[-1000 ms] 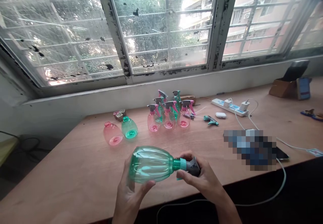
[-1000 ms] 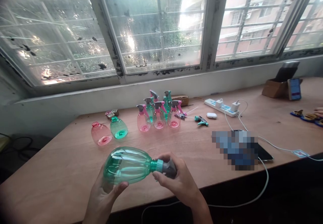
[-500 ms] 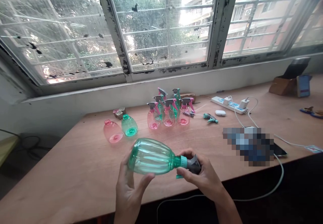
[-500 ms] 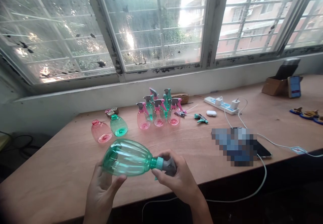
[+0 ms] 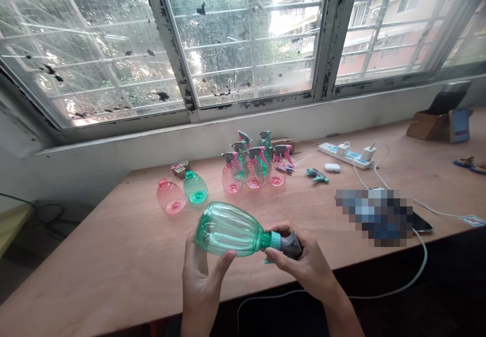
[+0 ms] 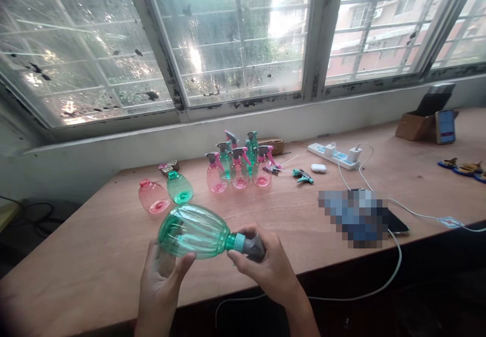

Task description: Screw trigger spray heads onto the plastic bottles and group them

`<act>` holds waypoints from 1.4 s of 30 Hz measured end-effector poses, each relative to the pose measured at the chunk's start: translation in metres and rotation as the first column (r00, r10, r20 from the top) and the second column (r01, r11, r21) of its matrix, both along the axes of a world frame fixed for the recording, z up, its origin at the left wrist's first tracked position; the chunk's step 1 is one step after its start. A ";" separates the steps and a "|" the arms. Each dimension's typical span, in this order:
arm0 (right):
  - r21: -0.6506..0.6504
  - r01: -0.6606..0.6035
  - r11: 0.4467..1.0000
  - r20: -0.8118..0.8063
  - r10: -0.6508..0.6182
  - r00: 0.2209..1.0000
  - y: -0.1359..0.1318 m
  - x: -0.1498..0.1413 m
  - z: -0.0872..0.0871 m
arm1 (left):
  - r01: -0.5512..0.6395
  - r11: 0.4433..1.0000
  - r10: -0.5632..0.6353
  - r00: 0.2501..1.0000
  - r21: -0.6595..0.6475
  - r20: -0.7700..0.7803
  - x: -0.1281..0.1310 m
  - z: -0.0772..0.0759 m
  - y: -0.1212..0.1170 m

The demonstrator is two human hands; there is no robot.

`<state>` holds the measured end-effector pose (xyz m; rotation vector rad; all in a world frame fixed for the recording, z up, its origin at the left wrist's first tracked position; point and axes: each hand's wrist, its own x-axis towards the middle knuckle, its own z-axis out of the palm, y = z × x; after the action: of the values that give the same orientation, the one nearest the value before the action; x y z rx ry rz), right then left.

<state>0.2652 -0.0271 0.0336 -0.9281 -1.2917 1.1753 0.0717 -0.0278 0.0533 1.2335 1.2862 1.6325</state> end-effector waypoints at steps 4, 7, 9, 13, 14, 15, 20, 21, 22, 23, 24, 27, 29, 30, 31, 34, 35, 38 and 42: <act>-0.012 0.009 1.000 -0.074 -0.010 0.997 0.001 0.002 -0.004 | 0.075 0.997 -0.075 0.997 -0.004 0.016 -0.004 0.003 -0.005; 0.004 0.009 1.000 -0.068 -0.009 0.998 0.000 0.003 -0.003 | 0.104 0.994 -0.102 0.992 -0.028 0.081 -0.008 0.003 -0.010; 0.022 0.020 1.000 -0.017 -0.020 1.000 -0.002 0.002 0.000 | 0.097 0.995 -0.097 0.993 -0.008 0.067 -0.007 0.003 -0.009; 0.038 0.055 0.998 0.075 -0.058 0.995 -0.003 -0.001 0.002 | -0.022 1.000 0.022 1.000 -0.016 -0.018 -0.002 0.001 -0.003; 0.036 0.063 0.997 0.077 -0.065 0.995 -0.002 -0.001 0.002 | -0.016 1.000 0.016 1.000 -0.009 -0.016 -0.003 0.000 -0.002; 0.031 0.069 0.997 0.068 -0.071 0.995 -0.002 -0.001 0.001 | 0.011 1.000 -0.011 1.000 0.007 -0.014 -0.004 -0.002 0.000; 0.009 0.074 0.997 -0.018 -0.074 0.997 0.001 -0.001 -0.004 | 0.153 0.988 -0.156 0.983 -0.034 -0.100 -0.024 -0.012 -0.001; 0.013 0.081 0.997 0.001 -0.081 0.997 0.001 -0.002 -0.004 | 0.155 0.987 -0.159 0.982 -0.047 -0.100 -0.027 -0.013 -0.001; 0.024 0.089 0.996 0.032 -0.090 0.995 0.002 -0.003 -0.003 | 0.141 0.989 -0.146 0.985 -0.053 -0.094 -0.028 -0.012 -0.001; 0.040 0.091 0.995 0.070 -0.093 0.993 0.002 -0.005 -0.003 | 0.113 0.992 -0.117 0.989 -0.053 -0.086 -0.027 -0.011 -0.001; 0.053 0.087 0.995 0.104 -0.092 0.990 0.002 -0.006 -0.002 | 0.078 0.995 -0.082 0.993 -0.056 -0.081 -0.026 -0.009 0.000; 0.053 0.062 0.997 0.135 -0.068 0.988 0.004 -0.009 -0.003 | 0.009 0.998 -0.014 0.997 -0.065 -0.069 -0.020 -0.007 0.003; 0.031 0.055 0.998 0.095 -0.058 0.994 0.006 -0.009 -0.006 | 0.049 0.997 -0.052 0.996 -0.052 -0.066 -0.019 -0.008 0.005; 0.024 0.055 0.998 0.068 -0.056 0.996 0.007 -0.008 -0.008 | 0.082 0.996 -0.085 0.994 -0.042 -0.069 -0.020 -0.010 0.005; 0.022 0.056 0.998 0.048 -0.057 0.997 0.008 -0.007 -0.009 | 0.112 0.993 -0.114 0.991 -0.038 -0.072 -0.022 -0.013 0.005; 0.036 0.083 0.996 0.064 -0.086 0.994 0.009 -0.004 -0.012 | 0.178 0.983 -0.179 0.983 -0.042 -0.031 -0.024 -0.017 0.003; 0.049 0.094 0.994 0.092 -0.099 0.991 0.009 -0.004 -0.012 | 0.185 0.982 -0.185 0.983 -0.039 -0.002 -0.023 -0.017 0.003; 0.099 0.092 0.991 0.184 -0.109 0.977 0.009 -0.005 -0.008 | 0.114 0.991 -0.111 0.993 -0.069 0.046 -0.015 -0.011 0.004; 0.092 0.098 0.991 0.184 -0.113 0.976 0.010 -0.008 -0.009 | 0.010 0.992 0.000 0.997 -0.129 0.076 -0.001 0.000 0.006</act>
<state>0.2570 -0.0174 0.0249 -1.0535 -1.4131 0.9620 0.0704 -0.0218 0.0537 1.0856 1.3186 1.5524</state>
